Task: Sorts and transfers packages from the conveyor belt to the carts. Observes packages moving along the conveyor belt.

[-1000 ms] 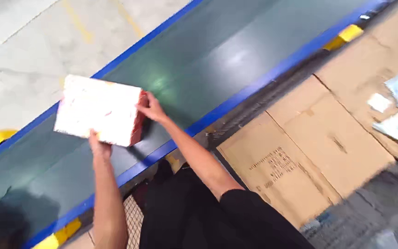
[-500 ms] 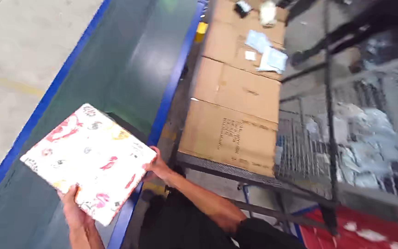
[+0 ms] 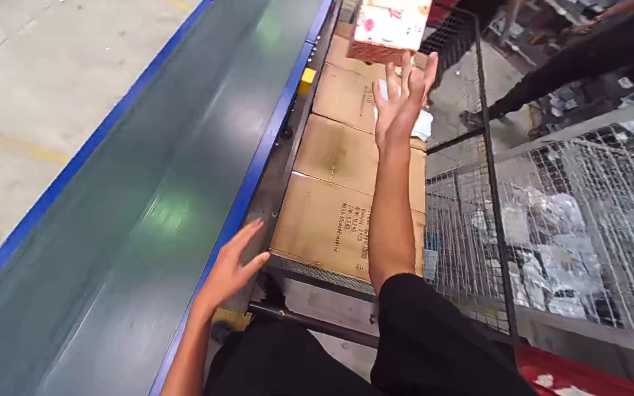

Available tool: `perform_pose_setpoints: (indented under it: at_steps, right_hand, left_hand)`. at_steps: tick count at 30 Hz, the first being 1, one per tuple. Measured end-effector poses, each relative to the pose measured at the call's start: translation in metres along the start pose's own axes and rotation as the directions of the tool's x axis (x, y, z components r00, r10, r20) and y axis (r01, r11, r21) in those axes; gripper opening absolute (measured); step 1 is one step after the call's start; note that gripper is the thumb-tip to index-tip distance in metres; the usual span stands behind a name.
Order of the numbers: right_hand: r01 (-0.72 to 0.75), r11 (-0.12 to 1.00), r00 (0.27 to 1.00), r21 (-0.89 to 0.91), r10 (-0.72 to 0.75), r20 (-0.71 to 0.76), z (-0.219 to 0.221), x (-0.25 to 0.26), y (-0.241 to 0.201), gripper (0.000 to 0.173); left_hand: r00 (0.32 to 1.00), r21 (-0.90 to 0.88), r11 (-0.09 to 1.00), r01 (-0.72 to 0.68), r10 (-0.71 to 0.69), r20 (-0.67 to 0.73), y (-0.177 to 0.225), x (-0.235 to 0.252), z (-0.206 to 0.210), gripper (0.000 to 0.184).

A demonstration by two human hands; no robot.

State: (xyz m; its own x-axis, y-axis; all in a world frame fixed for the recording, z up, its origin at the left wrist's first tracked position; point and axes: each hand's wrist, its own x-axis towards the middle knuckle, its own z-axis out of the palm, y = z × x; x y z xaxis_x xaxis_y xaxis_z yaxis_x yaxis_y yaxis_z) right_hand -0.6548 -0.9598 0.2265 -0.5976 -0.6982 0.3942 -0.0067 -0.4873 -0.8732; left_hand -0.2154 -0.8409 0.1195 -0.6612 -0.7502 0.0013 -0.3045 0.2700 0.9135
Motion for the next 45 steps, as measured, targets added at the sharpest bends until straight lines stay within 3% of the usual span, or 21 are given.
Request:
perform_pose_setpoints:
  at_steps: [2, 4, 6, 8, 11, 14, 17, 20, 21, 22, 24, 25, 26, 29, 30, 32, 35, 37, 40, 43, 45]
  right_hand:
    - [-0.115, 0.993, 0.972, -0.031, 0.118, 0.205, 0.016, -0.061, 0.014, 0.09]
    - [-0.343, 0.937, 0.885, -0.064, 0.346, 0.311, 0.039, -0.136, 0.058, 0.085]
    - [-0.508, 0.844, 0.763, -0.169, 0.533, 0.367, 0.059, -0.222, 0.098, 0.081]
    - [-0.614, 0.743, 0.619, -0.268, 0.663, 0.42, 0.073, -0.307, 0.121, 0.071]
    - [-0.679, 0.609, 0.396, -0.41, 0.774, 0.494, 0.102, -0.422, 0.121, 0.06]
    - [-0.642, 0.572, 0.132, -0.511, 0.739, 0.661, 0.138, -0.498, 0.096, 0.055]
    - [-0.527, 0.642, -0.089, -0.558, 0.611, 0.787, 0.191, -0.542, 0.086, 0.056]
    - [-0.315, 0.78, -0.22, -0.541, 0.494, 0.841, 0.272, -0.57, 0.08, 0.066]
    - [-0.244, 0.812, -0.262, -0.53, 0.471, 0.842, 0.301, -0.581, 0.081, 0.071]
    - [-0.2, 0.824, -0.305, -0.53, 0.462, 0.833, 0.328, -0.594, 0.084, 0.077]
    - [-0.191, 0.811, -0.37, -0.553, 0.463, 0.806, 0.363, -0.619, 0.09, 0.077]
    - [-0.215, 0.792, -0.388, -0.571, 0.467, 0.795, 0.37, -0.626, 0.089, 0.07]
    - [-0.257, 0.76, -0.399, -0.597, 0.479, 0.782, 0.369, -0.625, 0.085, 0.066]
    - [-0.381, 0.656, -0.352, -0.651, 0.548, 0.758, 0.321, -0.607, 0.068, 0.074]
    - [-0.424, 0.619, -0.304, -0.661, 0.59, 0.748, 0.297, -0.603, 0.06, 0.082]
    - [-0.531, 0.535, -0.213, -0.657, 0.666, 0.715, 0.253, -0.582, 0.04, 0.092]
    - [-0.747, 0.43, -0.07, -0.507, 0.707, 0.703, 0.194, -0.545, 0.014, 0.075]
    - [-0.871, 0.379, 0.071, -0.314, 0.729, 0.681, 0.15, -0.527, 0.01, 0.058]
    - [-0.945, 0.328, 0.3, 0.011, 0.851, 0.43, 0.098, -0.489, 0.005, 0.04]
    - [-0.859, 0.474, 0.503, 0.192, 0.85, 0.154, 0.055, -0.394, 0.017, 0.043]
    - [-0.67, 0.701, 0.734, 0.245, 0.676, 0.073, 0.027, -0.287, 0.059, 0.057]
  left_hand:
    - [0.971, 0.01, 0.978, 0.207, -0.204, -0.128, -0.057, -0.075, 0.016, 0.056]
    - [0.838, -0.082, 0.899, 0.43, -0.431, -0.336, -0.089, -0.172, 0.029, 0.049]
    - [0.578, -0.254, 0.762, 0.596, -0.627, -0.522, -0.087, -0.259, 0.031, 0.047]
    - [0.278, -0.4, 0.643, 0.653, -0.694, -0.664, -0.071, -0.326, 0.03, 0.046]
    - [-0.183, -0.508, 0.576, 0.64, -0.528, -0.83, -0.049, -0.406, 0.031, 0.044]
    - [-0.536, -0.594, 0.503, 0.628, -0.274, -0.799, -0.04, -0.453, 0.023, 0.045]
    - [-0.717, -0.696, 0.42, 0.583, -0.137, -0.683, -0.041, -0.492, 0.002, 0.057]
    - [-0.782, -0.788, 0.511, 0.344, -0.309, -0.542, -0.06, -0.54, -0.015, 0.082]
    - [-0.752, -0.822, 0.532, 0.205, -0.452, -0.48, -0.067, -0.552, -0.017, 0.087]
    - [-0.673, -0.848, 0.528, 0.049, -0.61, -0.418, -0.074, -0.558, -0.018, 0.083]
    - [-0.407, -0.875, 0.449, -0.18, -0.844, -0.349, -0.087, -0.55, -0.016, 0.072]
    - [-0.28, -0.885, 0.421, -0.199, -0.89, -0.361, -0.091, -0.536, -0.015, 0.069]
    - [-0.207, -0.886, 0.435, -0.159, -0.893, -0.401, -0.093, -0.517, -0.013, 0.063]
    - [-0.155, -0.857, 0.514, -0.047, -0.851, -0.502, -0.073, -0.461, -0.013, 0.045]
    - [-0.104, -0.844, 0.536, 0.001, -0.84, -0.533, -0.063, -0.452, -0.018, 0.042]
    - [0.085, -0.808, 0.583, 0.089, -0.812, -0.577, -0.061, -0.431, -0.034, 0.04]
    - [0.377, -0.713, 0.663, 0.228, -0.736, -0.563, -0.049, -0.374, -0.062, 0.057]
    - [0.571, -0.613, 0.737, 0.286, -0.645, -0.508, -0.039, -0.315, -0.072, 0.069]
    - [0.893, -0.353, 0.916, 0.191, -0.312, -0.326, -0.021, -0.217, -0.078, 0.094]
    - [0.961, -0.157, 0.986, 0.06, -0.1, -0.258, 0.016, -0.139, -0.063, 0.099]
    - [0.967, -0.157, 0.988, 0.016, -0.055, -0.247, 0.026, -0.112, -0.047, 0.096]
